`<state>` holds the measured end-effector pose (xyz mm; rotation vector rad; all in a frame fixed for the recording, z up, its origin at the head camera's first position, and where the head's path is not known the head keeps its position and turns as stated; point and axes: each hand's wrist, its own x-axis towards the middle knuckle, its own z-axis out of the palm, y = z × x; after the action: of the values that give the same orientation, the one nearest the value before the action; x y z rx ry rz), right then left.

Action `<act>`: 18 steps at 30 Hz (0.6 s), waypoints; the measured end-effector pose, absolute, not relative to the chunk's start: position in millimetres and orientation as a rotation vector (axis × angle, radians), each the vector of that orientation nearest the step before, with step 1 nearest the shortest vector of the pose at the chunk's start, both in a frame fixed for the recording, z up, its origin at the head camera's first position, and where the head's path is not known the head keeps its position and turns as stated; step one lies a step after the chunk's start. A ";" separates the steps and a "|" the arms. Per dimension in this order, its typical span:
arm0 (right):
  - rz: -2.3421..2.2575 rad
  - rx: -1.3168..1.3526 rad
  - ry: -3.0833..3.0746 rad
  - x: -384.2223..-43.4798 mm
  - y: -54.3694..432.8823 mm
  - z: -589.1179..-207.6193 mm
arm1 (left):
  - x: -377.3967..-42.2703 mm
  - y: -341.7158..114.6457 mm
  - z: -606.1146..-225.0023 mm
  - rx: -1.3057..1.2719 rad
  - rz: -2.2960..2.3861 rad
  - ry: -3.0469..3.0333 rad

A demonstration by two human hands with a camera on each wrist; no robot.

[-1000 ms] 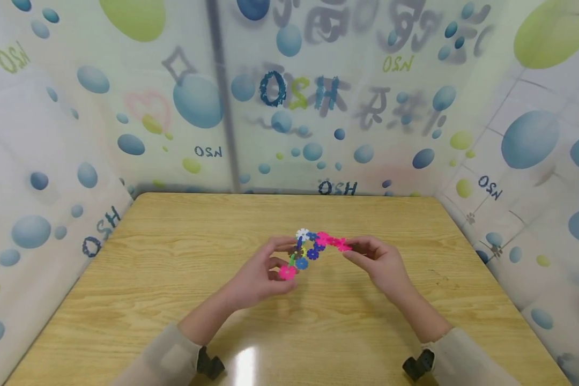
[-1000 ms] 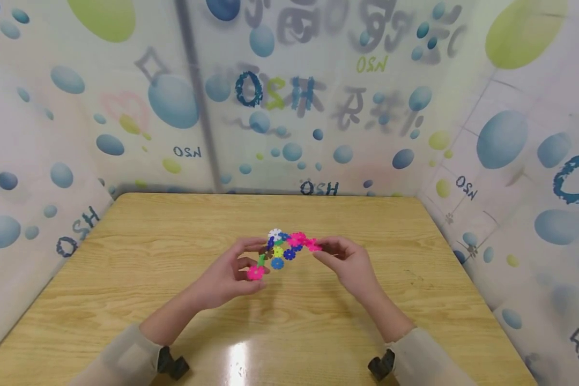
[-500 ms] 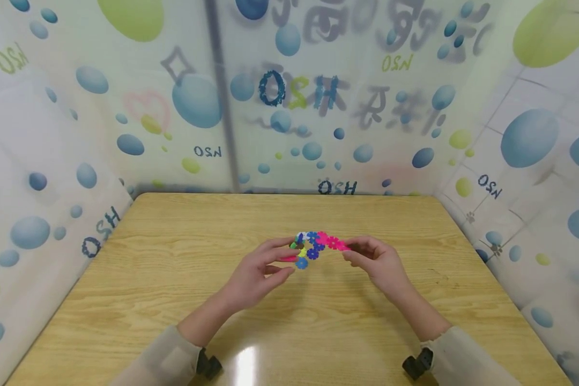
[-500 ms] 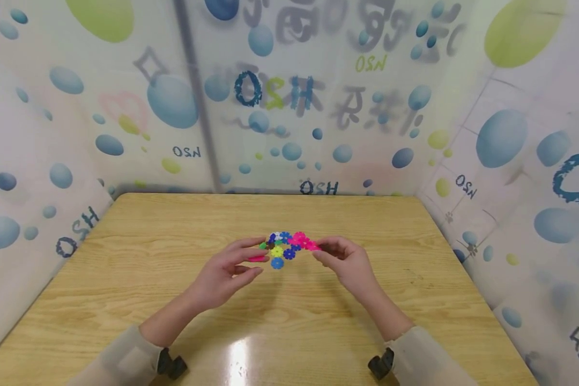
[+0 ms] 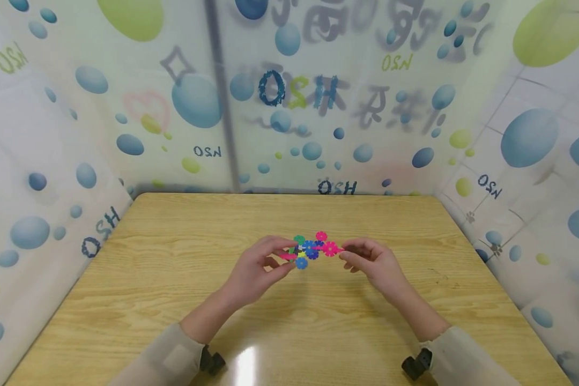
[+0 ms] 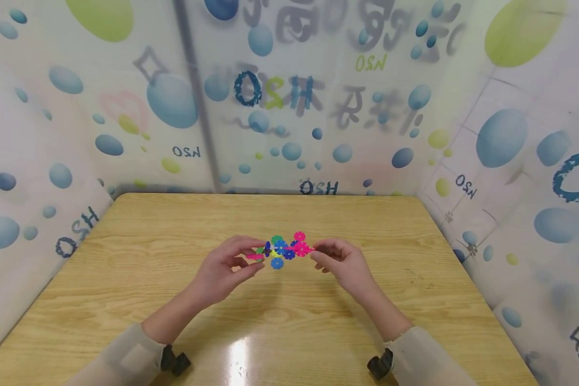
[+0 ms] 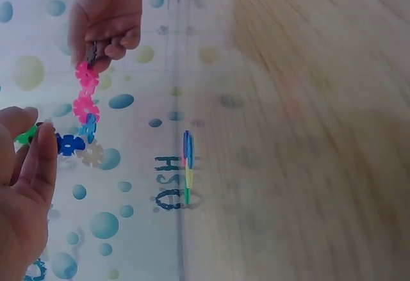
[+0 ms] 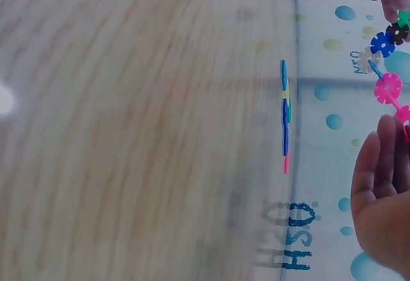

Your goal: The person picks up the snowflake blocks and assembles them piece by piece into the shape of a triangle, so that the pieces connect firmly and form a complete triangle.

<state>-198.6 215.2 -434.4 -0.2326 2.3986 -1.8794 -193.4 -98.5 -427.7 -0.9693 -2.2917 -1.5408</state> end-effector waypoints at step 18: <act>-1.754 -0.285 2.301 -199.1 220.4 -439.1 | -192.4 -100.3 -420.3 -0.959 -1.635 -2.276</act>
<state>-199.1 220.4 -439.1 -0.2850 2.3010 -1.7544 -192.4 -100.3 -420.3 -0.9593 -2.2761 -1.6352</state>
